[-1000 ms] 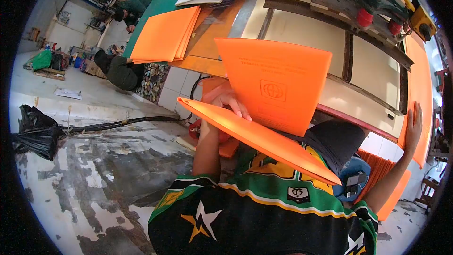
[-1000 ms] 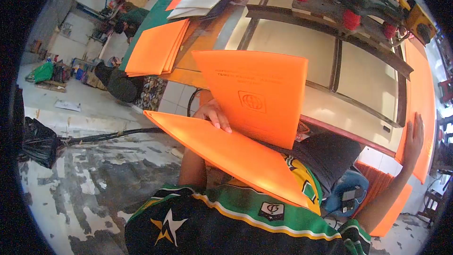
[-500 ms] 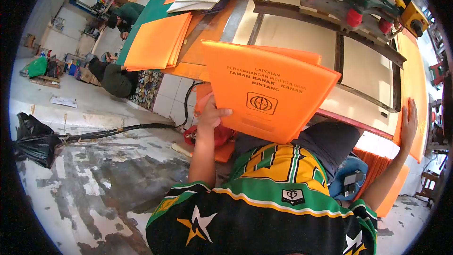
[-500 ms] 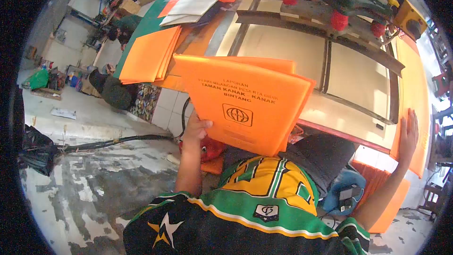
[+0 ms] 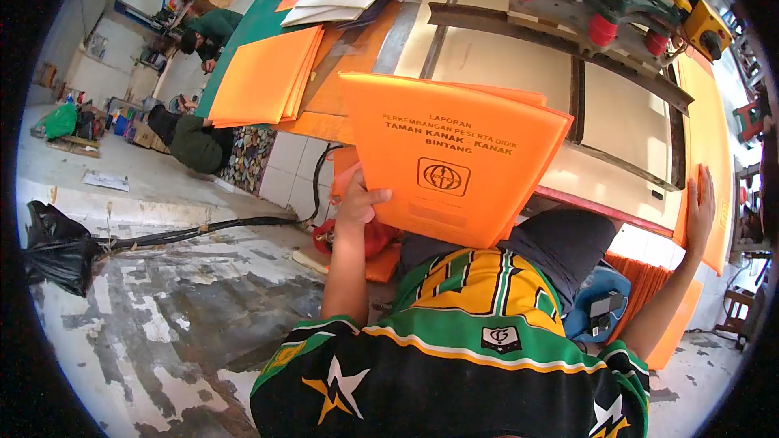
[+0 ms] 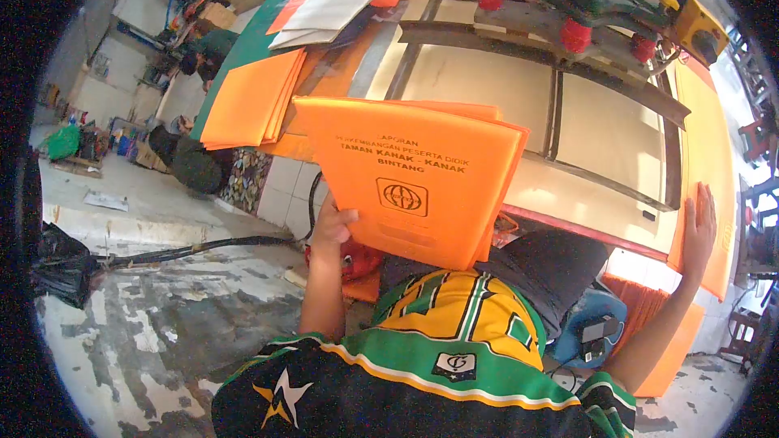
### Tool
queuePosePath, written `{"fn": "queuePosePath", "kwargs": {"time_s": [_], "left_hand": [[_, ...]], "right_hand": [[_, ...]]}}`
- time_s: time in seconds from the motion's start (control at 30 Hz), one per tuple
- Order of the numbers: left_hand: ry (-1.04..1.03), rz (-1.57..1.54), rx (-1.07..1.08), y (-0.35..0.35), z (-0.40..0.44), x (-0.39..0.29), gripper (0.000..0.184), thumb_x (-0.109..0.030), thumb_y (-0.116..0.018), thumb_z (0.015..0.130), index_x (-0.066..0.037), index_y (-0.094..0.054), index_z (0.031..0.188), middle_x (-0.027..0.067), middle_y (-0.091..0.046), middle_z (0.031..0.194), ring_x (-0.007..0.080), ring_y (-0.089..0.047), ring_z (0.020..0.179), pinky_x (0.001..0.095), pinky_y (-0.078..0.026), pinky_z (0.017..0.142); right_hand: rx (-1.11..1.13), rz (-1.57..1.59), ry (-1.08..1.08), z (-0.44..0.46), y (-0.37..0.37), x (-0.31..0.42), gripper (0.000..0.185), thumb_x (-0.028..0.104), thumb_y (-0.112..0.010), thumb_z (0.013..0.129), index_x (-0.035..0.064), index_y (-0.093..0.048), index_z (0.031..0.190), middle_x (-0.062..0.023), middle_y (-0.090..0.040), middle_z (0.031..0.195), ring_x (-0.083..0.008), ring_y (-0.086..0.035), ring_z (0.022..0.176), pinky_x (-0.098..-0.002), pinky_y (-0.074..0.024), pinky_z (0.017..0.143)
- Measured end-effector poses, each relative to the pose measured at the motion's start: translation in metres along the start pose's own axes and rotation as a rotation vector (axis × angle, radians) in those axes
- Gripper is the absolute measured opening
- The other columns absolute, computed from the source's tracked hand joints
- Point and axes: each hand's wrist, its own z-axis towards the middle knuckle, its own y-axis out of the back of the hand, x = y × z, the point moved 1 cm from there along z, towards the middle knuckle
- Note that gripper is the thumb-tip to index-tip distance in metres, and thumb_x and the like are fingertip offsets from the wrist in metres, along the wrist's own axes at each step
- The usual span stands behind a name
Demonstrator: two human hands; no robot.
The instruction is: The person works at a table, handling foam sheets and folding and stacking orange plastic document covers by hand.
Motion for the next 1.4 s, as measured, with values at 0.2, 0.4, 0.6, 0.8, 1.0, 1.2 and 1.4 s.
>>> {"fn": "queuePosePath", "kwargs": {"time_s": [0.2, 0.4, 0.6, 0.8, 1.0, 1.2, 1.4], "left_hand": [[-0.068, -0.042, 0.016, 0.004, 0.001, 0.007, 0.039, -0.013, -0.08, 0.076, -0.003, -0.065, 0.111, 0.001, -0.069, 0.104, 0.0119, -0.063, 0.095, 0.0289, -0.048, 0.086], [-0.146, 0.045, -0.093, -0.021, 0.006, 0.005, 0.034, -0.013, -0.077, 0.08, -0.001, -0.065, 0.109, 0.0029, -0.069, 0.105, 0.0128, -0.063, 0.096, 0.0292, -0.048, 0.086], [-0.107, 0.007, -0.098, -0.024, 0.002, 0.007, 0.037, -0.017, -0.077, 0.083, 0.0, -0.066, 0.114, 0.0052, -0.069, 0.111, 0.0143, -0.063, 0.101, 0.0312, -0.048, 0.091], [-0.154, -0.103, -0.118, -0.024, 0.003, 0.01, 0.035, -0.014, -0.075, 0.084, -0.001, -0.065, 0.115, 0.004, -0.067, 0.111, 0.0146, -0.062, 0.102, 0.0323, -0.048, 0.092], [-0.049, 0.319, -0.009, -0.017, 0.002, -0.008, 0.037, -0.017, -0.074, 0.085, -0.001, -0.062, 0.116, 0.0042, -0.066, 0.11, 0.0162, -0.063, 0.101, 0.0322, -0.05, 0.088], [-0.056, 1.031, 0.096, -0.033, 0.009, -0.059, 0.036, -0.032, -0.072, 0.089, -0.002, -0.069, 0.109, 0.0069, -0.073, 0.092, 0.0131, -0.066, 0.078, 0.0299, -0.052, 0.071], [-0.01, 1.425, 0.049, -0.055, 0.009, -0.078, 0.044, -0.047, -0.068, 0.088, -0.006, -0.071, 0.104, 0.0105, -0.07, 0.073, 0.0169, -0.067, 0.066, 0.0313, -0.051, 0.06]], "right_hand": [[0.004, 0.02, -0.018, -0.001, 0.002, 0.006, 0.049, 0.033, -0.047, 0.102, 0.0054, -0.048, 0.142, -0.0128, -0.044, 0.149, -0.0269, -0.036, 0.142, -0.0402, -0.0253, 0.117], [0.003, 0.017, -0.026, -0.001, 0.001, 0.004, 0.049, 0.032, -0.047, 0.102, 0.0052, -0.048, 0.142, -0.0128, -0.044, 0.149, -0.0268, -0.035, 0.142, -0.0397, -0.025, 0.117], [0.017, 0.028, -0.007, -0.001, 0.001, 0.005, 0.049, 0.032, -0.046, 0.102, 0.0055, -0.047, 0.143, -0.0125, -0.043, 0.15, -0.0266, -0.035, 0.142, -0.0396, -0.0248, 0.117], [0.01, 0.025, -0.021, 0.0, 0.001, 0.004, 0.048, 0.032, -0.046, 0.102, 0.0049, -0.048, 0.142, -0.0128, -0.044, 0.149, -0.0274, -0.036, 0.142, -0.0394, -0.0258, 0.117], [-0.006, 0.039, -0.006, 0.0, 0.002, 0.006, 0.048, 0.032, -0.047, 0.102, 0.0041, -0.049, 0.141, -0.0143, -0.045, 0.149, -0.0279, -0.037, 0.141, -0.0398, -0.0274, 0.116], [-0.012, 0.058, 0.0, 0.0, 0.0, 0.002, 0.048, 0.032, -0.047, 0.102, 0.0042, -0.049, 0.141, -0.0143, -0.044, 0.149, -0.0284, -0.038, 0.14, -0.04, -0.0276, 0.116], [-0.005, 0.067, -0.019, -0.001, 0.002, 0.008, 0.047, 0.032, -0.046, 0.103, 0.0049, -0.048, 0.141, -0.0146, -0.044, 0.149, -0.0282, -0.037, 0.141, -0.0399, -0.0274, 0.116]]}}
